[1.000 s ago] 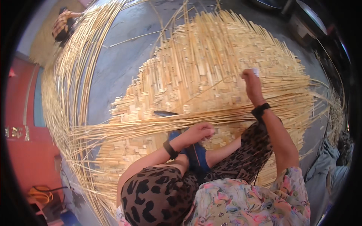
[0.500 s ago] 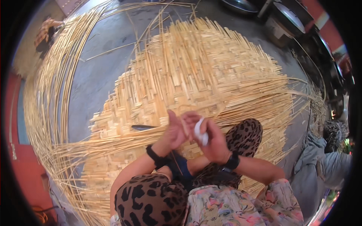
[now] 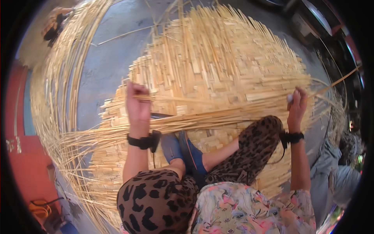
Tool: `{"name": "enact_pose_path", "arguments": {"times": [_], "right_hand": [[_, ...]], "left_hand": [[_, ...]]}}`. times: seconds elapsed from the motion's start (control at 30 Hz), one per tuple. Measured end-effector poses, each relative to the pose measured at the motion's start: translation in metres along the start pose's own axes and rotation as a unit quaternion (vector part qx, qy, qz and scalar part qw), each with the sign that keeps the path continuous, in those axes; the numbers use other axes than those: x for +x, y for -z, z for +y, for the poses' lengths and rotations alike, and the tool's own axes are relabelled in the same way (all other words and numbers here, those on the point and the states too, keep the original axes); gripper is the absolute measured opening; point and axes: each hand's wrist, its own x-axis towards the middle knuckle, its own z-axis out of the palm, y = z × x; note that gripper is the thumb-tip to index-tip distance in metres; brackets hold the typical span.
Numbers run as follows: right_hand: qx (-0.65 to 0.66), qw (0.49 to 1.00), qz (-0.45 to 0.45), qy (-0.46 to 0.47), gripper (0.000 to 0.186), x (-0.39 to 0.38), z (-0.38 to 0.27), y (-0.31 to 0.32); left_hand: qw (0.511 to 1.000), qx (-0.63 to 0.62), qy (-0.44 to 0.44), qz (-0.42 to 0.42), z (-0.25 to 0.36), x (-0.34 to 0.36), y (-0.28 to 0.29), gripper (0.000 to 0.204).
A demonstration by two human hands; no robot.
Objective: Weaving a large circular mat using bamboo strips on the floor of a workshop.
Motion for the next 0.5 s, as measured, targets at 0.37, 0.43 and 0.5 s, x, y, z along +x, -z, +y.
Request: {"name": "enact_pose_path", "arguments": {"times": [0.37,0.43,0.5], "right_hand": [[-0.348,0.762,-0.481,-0.258,0.035,0.024,0.034,-0.01],[-0.416,0.705,-0.575,0.025,0.024,-0.024,0.034,-0.063],[-0.397,0.757,-0.506,0.113,0.017,-0.054,0.056,-0.096]], "left_hand": [[0.954,0.226,0.006,0.197,-0.006,-0.009,0.088,0.054],[0.947,0.228,0.041,0.222,-0.022,-0.009,0.093,0.055],[0.935,0.258,0.124,0.208,-0.026,-0.005,0.118,0.053]]}}
